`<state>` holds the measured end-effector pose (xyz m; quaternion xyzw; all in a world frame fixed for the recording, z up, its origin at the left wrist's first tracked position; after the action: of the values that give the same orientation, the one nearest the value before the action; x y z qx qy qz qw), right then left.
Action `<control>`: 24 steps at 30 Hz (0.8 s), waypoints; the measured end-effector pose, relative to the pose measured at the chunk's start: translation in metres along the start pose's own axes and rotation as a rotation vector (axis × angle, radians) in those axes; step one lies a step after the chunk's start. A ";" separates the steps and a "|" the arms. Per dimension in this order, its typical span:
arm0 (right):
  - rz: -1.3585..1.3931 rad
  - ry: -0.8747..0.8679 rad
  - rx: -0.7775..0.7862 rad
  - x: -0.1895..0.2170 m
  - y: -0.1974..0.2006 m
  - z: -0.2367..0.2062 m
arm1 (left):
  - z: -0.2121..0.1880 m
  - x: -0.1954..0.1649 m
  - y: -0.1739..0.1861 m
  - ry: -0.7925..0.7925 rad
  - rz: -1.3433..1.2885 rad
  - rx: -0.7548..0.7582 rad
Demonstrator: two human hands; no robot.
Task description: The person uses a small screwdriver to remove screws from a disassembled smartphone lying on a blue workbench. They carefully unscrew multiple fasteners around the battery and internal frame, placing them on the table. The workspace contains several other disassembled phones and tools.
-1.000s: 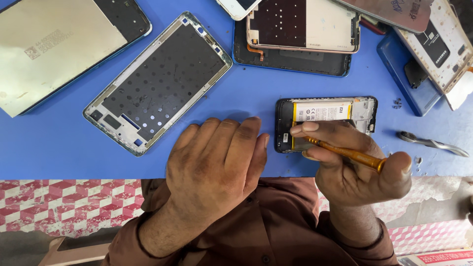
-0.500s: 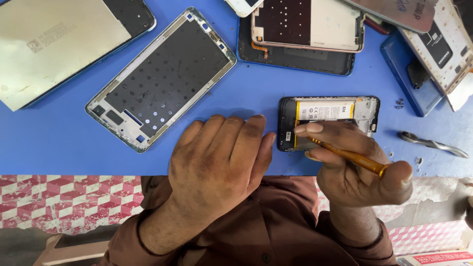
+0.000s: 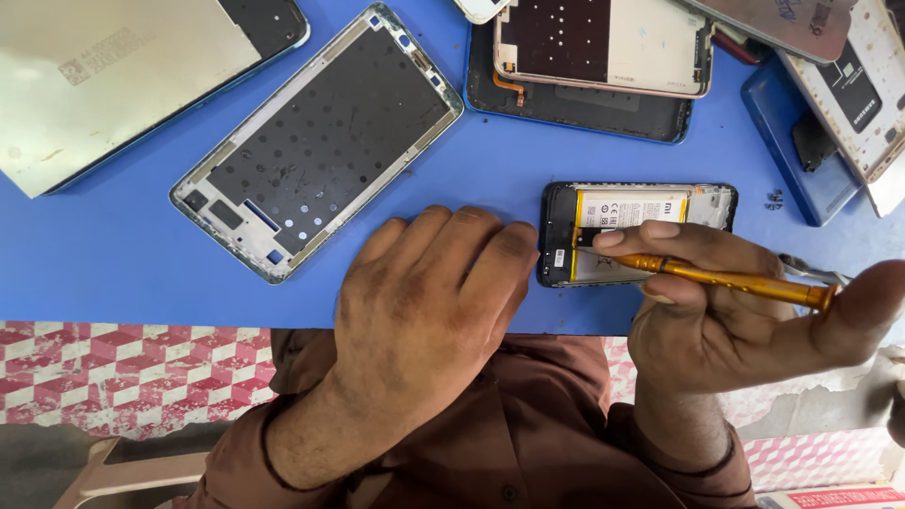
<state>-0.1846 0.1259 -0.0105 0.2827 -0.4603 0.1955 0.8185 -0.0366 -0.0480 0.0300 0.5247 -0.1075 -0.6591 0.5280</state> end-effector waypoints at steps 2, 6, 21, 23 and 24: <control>0.027 -0.022 -0.023 -0.001 0.002 -0.001 | 0.001 -0.002 -0.001 0.005 -0.034 -0.009; 0.003 -0.023 -0.048 0.002 0.005 0.000 | 0.005 -0.007 -0.008 0.021 -0.104 -0.008; 0.003 -0.034 -0.007 0.001 0.004 -0.002 | 0.010 -0.007 -0.015 0.037 -0.130 0.078; 0.014 -0.037 -0.023 0.003 0.002 0.003 | 0.011 -0.007 -0.017 0.048 -0.144 0.080; 0.017 -0.040 -0.030 0.004 0.000 0.006 | 0.012 -0.008 -0.017 0.053 -0.150 0.081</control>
<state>-0.1864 0.1225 -0.0046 0.2702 -0.4816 0.1897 0.8118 -0.0570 -0.0393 0.0274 0.5694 -0.0802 -0.6778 0.4582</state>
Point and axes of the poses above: each hand's wrist, its own z-axis towards the middle knuckle, its own y-axis out of the back of the hand, x = y × z, the point moved 6 cm from there along z, towards the middle knuckle, and after that the axes turned 6 degrees about -y, right-handed, at the moved point
